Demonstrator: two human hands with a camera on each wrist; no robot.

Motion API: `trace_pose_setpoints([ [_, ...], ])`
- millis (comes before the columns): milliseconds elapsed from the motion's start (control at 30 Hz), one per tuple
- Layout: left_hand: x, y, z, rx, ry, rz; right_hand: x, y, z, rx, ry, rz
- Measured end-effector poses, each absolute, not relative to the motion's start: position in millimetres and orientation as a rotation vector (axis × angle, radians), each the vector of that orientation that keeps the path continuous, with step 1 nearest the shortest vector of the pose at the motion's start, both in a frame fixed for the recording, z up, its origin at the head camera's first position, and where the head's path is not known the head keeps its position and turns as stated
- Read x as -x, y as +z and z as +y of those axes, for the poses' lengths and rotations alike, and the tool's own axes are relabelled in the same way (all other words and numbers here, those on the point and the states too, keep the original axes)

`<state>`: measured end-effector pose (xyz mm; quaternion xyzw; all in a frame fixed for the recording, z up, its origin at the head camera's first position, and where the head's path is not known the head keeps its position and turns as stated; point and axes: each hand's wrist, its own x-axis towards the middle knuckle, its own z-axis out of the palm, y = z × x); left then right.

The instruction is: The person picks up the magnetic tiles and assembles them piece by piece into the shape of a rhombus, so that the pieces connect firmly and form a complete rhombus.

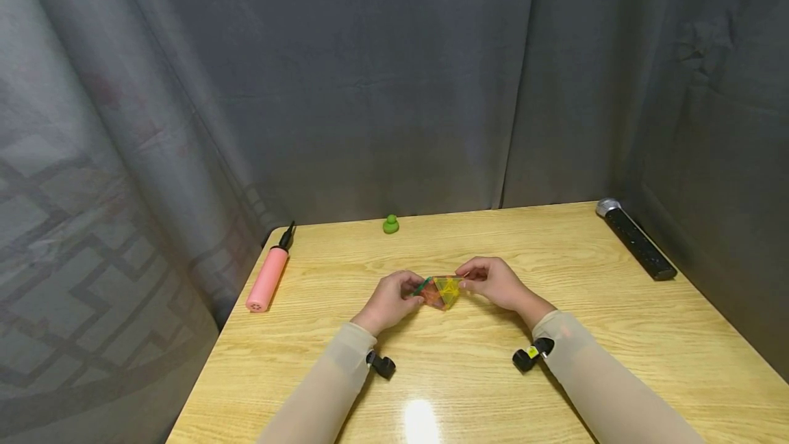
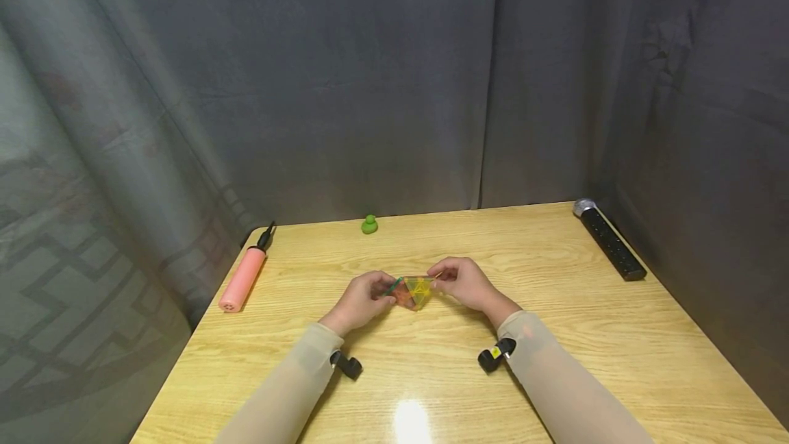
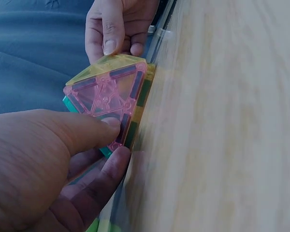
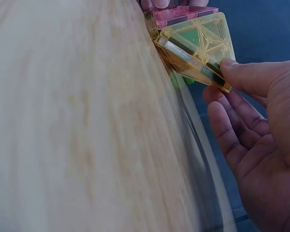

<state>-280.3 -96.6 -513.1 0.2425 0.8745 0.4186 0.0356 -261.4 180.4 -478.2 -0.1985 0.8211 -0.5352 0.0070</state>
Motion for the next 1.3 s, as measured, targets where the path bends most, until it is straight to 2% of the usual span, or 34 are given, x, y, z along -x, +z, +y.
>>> trace_pose_setpoints([
  [533, 280.3, -514.6, -93.7, -0.727, 1.316, 2.681, 263.2, -479.7, 181.2, 0.616, -1.687, 2.566],
  [767, 280.3, -514.5, -93.4, -0.722, 1.317, 2.683, 288.0, -518.5, 190.0, 0.59, -1.687, 2.602],
  [1300, 278.6, -512.6, -93.2, -0.701, 1.314, 2.685, 286.3, -515.2, 188.9, 0.574, -1.661, 2.622],
])
